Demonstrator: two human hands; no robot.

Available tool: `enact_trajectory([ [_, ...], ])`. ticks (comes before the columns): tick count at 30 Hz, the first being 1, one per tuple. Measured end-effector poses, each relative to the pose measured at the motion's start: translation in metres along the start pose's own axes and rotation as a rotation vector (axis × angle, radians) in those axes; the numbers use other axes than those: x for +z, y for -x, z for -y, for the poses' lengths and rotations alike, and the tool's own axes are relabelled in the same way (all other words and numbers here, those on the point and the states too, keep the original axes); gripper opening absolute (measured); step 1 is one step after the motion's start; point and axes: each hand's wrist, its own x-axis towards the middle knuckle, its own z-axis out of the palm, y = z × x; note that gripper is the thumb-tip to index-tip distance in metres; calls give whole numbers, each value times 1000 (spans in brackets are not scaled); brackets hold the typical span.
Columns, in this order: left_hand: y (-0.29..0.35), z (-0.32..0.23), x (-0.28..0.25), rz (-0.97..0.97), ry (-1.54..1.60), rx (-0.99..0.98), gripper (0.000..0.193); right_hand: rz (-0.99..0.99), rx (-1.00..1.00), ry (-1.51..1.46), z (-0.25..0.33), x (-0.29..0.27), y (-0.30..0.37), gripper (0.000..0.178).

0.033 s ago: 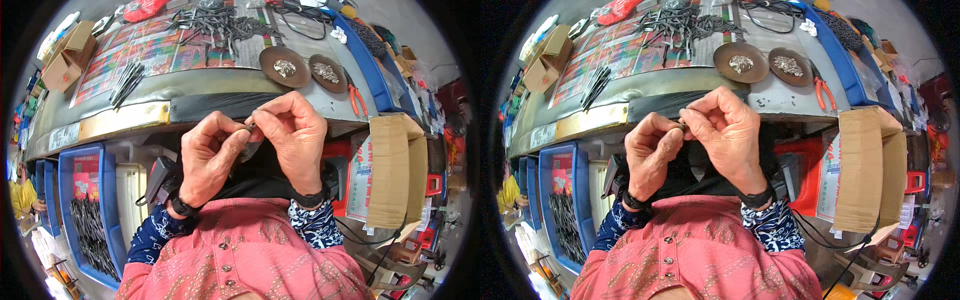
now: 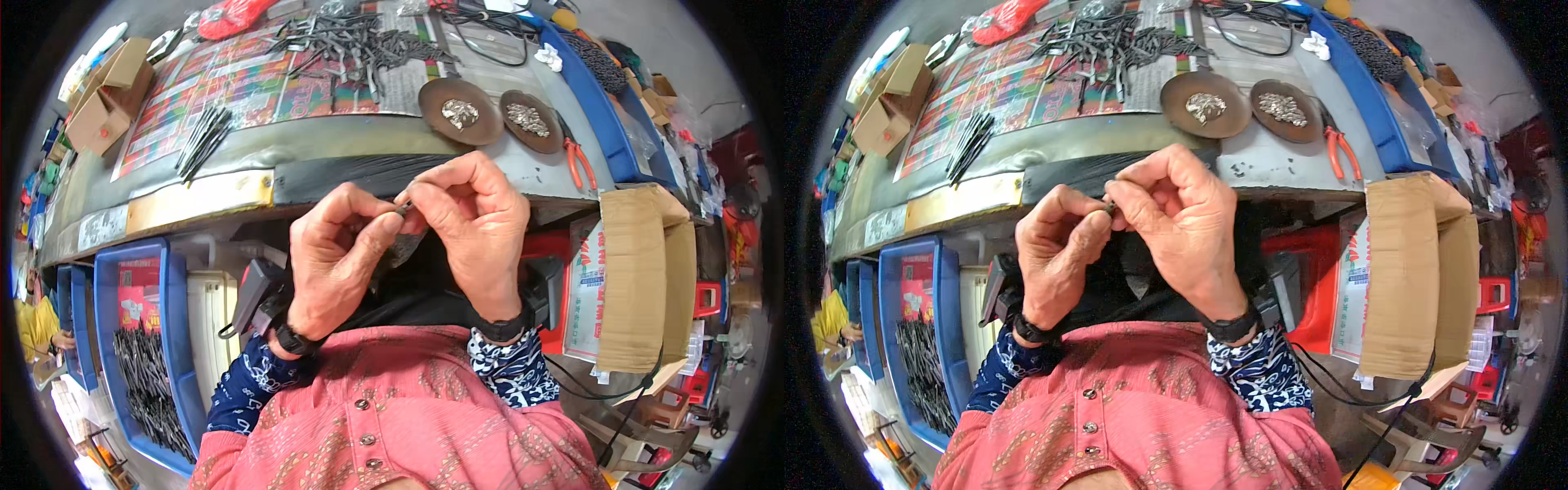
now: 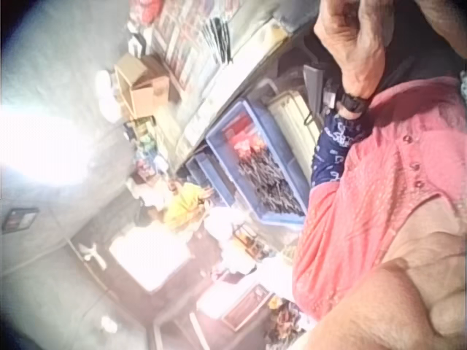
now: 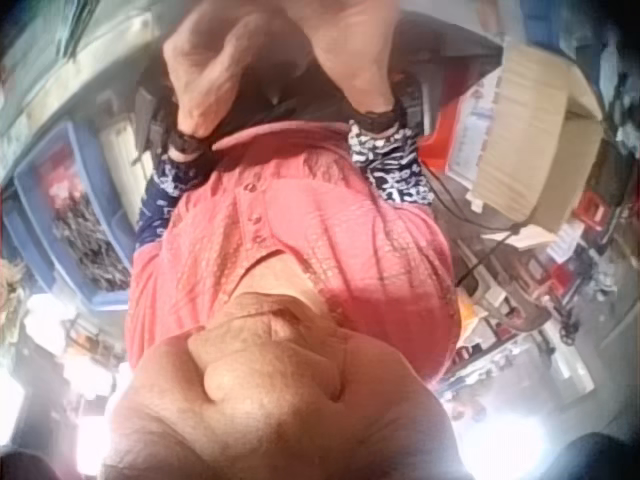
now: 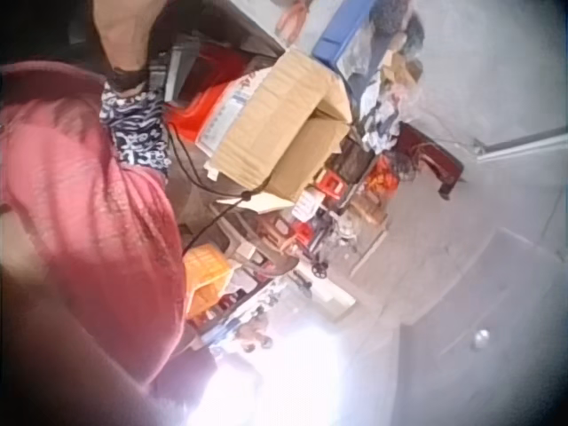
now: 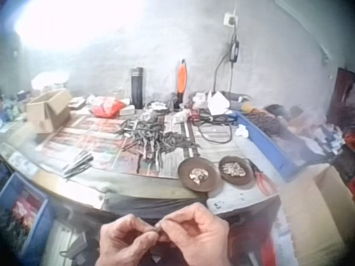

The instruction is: The person repeatedly picks a short black wire, inserts a small metal piece into one end, and uses red-handled pliers to crimp it. They place the finished unit on the table and repeat the cycle. A second person is visible in the background working at a separate station.

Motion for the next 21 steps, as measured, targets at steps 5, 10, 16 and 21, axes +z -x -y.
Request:
enact_trajectory([
  [5,-8,-3,-5,0,-101,-8,7,-92,-118,279,8,-31,-3,21],
  [10,-17,1,-11,30,-119,18,6,-336,-296,1039,24,-112,-17,12],
  [16,-35,6,-10,21,-188,95,6,-422,-328,1690,26,-195,-38,24],
  [21,-44,10,-7,-5,-180,114,5,-421,-215,1842,6,-225,-48,39],
])
